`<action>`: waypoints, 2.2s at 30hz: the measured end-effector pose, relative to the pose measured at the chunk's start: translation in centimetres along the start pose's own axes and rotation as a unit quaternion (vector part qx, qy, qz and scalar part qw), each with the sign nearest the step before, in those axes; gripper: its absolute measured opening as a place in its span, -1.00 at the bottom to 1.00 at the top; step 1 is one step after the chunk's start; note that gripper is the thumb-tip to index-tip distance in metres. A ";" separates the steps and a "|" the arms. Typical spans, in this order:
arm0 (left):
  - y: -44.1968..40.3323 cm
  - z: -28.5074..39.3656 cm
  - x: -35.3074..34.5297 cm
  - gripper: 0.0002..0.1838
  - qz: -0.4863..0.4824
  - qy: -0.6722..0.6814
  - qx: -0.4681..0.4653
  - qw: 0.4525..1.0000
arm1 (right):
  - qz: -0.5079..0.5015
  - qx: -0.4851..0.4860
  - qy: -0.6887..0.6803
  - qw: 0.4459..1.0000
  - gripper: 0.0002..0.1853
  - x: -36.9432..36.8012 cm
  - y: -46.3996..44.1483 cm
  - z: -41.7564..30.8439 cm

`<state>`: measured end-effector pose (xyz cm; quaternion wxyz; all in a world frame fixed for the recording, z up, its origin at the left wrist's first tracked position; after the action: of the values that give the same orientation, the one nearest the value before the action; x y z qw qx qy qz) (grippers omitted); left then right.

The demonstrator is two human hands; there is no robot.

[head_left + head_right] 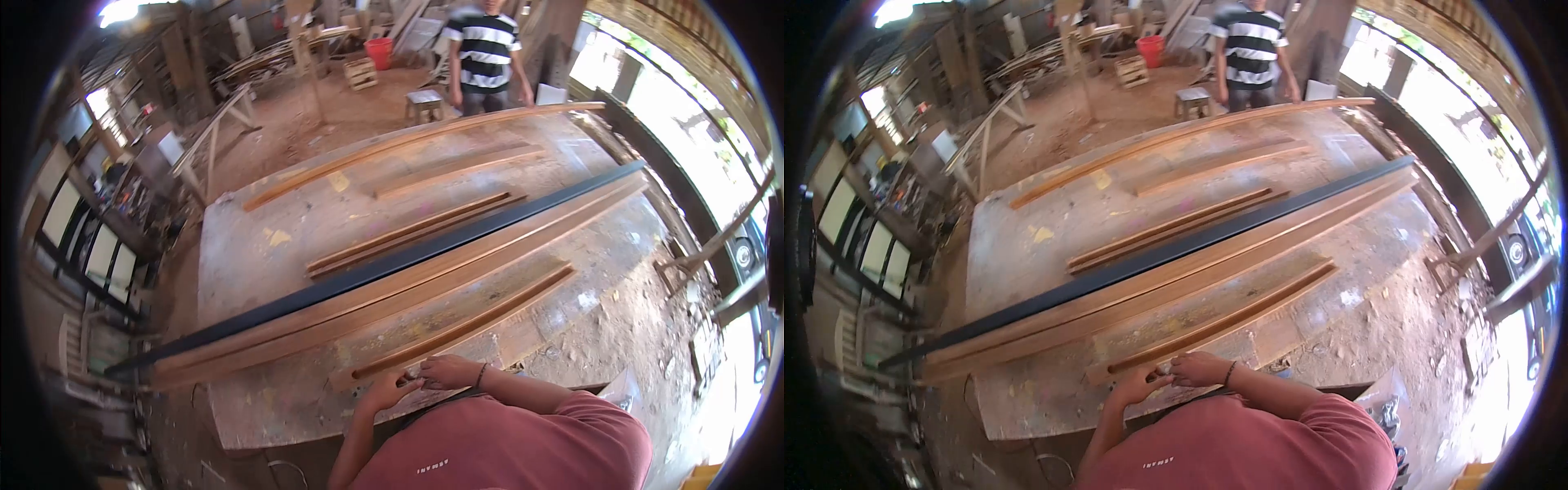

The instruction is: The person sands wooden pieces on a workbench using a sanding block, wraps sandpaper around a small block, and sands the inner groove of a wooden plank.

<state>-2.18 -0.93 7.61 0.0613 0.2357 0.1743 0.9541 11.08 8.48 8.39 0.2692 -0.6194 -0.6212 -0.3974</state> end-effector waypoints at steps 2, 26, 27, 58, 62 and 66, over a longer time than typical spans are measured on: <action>0.0 -0.2 0.2 -0.23 -0.013 0.009 -0.002 1.000 | -0.001 -0.009 -0.019 1.000 -0.61 -0.8 -0.5 0.7; 11.7 -5.4 -2.3 -0.63 0.509 0.169 -0.019 0.844 | -0.200 0.183 -0.030 0.962 -0.79 -3.7 -11.0 -6.6; 11.5 -5.9 -2.9 -0.64 0.525 0.159 -0.024 0.836 | -0.210 0.197 -0.030 0.957 -0.77 -3.9 -11.2 -7.1; 6.8 -9.7 -9.7 -0.61 0.509 0.132 -0.056 0.849 | -0.173 0.191 0.083 0.963 -0.59 -9.2 -7.0 -2.3; 6.3 -10.5 -9.8 -0.62 0.517 0.132 -0.066 0.843 | -0.172 0.211 0.044 0.961 -0.60 -8.9 -7.2 -2.1; 5.7 -11.4 -10.2 -0.63 0.535 0.142 -0.076 0.830 | -0.169 0.237 0.030 0.956 -0.63 -9.0 -7.5 -1.4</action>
<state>1.20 -11.69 -4.16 -0.4661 0.1483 -0.0455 0.8710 4.31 3.00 0.51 0.3562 -0.4117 -0.7847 -0.2965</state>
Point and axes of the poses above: each hand's wrist, its own y-axis away from the middle knuckle, its own x-axis out of the back of the hand, z = x × y, the point moved 7 cm from there along -y, towards the middle knuckle, and after that the axes turned 6 degrees about -x, right-handed, at the moved point
